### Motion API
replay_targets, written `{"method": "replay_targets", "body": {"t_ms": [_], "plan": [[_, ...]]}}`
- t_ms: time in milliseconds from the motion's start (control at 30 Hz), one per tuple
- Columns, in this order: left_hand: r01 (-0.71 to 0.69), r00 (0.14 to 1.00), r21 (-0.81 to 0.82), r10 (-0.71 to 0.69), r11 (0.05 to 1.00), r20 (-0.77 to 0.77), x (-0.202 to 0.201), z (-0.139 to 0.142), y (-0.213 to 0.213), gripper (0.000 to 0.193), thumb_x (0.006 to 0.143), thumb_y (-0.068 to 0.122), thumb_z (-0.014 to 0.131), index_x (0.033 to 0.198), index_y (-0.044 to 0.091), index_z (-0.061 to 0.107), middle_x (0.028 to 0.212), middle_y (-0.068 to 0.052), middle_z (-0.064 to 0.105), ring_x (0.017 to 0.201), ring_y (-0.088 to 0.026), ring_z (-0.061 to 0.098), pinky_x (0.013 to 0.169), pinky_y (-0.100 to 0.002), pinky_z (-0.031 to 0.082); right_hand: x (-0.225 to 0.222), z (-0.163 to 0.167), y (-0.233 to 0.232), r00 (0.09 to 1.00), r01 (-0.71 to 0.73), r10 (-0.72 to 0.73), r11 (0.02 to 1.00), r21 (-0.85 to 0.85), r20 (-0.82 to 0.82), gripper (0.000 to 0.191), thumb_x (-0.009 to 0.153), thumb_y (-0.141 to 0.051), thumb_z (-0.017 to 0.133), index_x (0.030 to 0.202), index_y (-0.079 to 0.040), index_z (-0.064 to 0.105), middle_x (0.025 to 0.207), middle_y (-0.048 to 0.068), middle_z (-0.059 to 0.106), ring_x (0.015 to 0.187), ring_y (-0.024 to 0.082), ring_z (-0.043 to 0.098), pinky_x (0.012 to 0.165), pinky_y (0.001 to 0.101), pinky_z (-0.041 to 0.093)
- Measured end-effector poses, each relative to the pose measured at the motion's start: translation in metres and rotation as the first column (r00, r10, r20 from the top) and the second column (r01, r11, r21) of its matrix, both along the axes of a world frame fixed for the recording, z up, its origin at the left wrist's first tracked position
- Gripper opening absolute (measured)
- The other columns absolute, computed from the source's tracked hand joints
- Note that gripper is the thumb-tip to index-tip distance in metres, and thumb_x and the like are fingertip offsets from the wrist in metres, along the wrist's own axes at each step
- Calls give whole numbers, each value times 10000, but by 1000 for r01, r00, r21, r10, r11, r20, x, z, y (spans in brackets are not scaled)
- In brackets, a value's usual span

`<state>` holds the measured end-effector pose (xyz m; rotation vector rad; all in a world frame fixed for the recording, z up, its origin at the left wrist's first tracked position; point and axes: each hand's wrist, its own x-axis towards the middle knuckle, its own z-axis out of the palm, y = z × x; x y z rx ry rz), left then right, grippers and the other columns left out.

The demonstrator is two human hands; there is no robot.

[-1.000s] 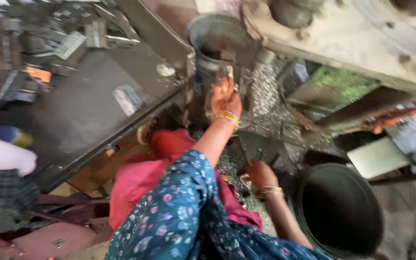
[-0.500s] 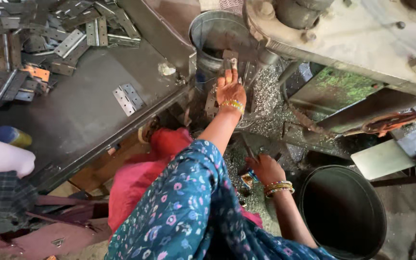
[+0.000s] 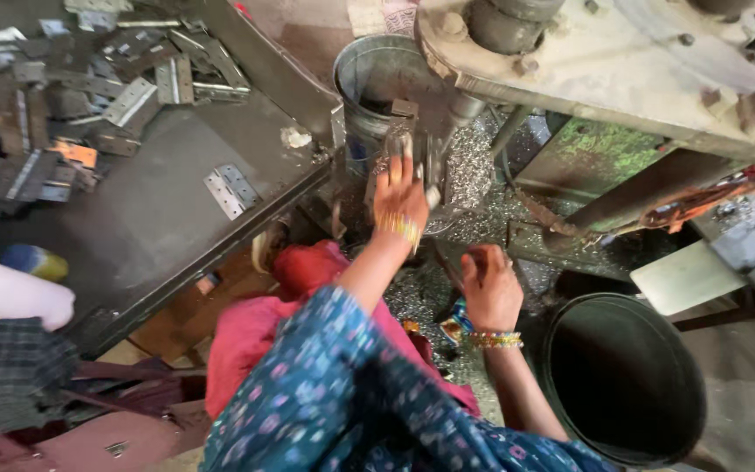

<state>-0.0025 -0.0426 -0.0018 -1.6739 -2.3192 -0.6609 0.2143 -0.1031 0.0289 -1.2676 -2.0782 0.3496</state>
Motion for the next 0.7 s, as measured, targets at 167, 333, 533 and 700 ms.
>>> {"method": "replay_targets", "body": {"t_ms": [167,333,533,700], "plan": [[147,937,150,-88,978,-339,11,7,-78,260,916,267,613,1137,144,671,1396,-53,593,1308,-237,513,1109,-495,399,-7,19,-7,999,22,-21,999,-31,27,204,979,-305,662,1037,-109,669,966,119,725,909,361,687,747,486,519],[58,995,261,-33,964,-99,10,49,-30,326,759,290,631,1011,94,695,1029,-104,686,1081,-295,586,969,-522,392,-4,10,-6,1000,9,-11,995,-95,-18,187,960,-290,660,1000,-108,677,950,129,723,901,356,695,752,478,530],[-167,985,48,168,985,-24,25,37,22,168,911,198,639,934,136,794,1134,-124,669,1217,-302,554,1073,-476,392,0,-3,-2,999,25,-28,985,-173,-15,211,942,-320,661,998,-118,688,948,130,726,894,362,700,744,482,533],[-107,991,81,100,991,92,16,6,-27,266,828,297,670,918,83,799,1382,-157,537,1235,-358,459,932,-513,370,3,-13,0,999,-12,19,983,-184,38,257,938,-360,673,1019,-116,688,961,122,745,918,374,696,744,493,529]]}}
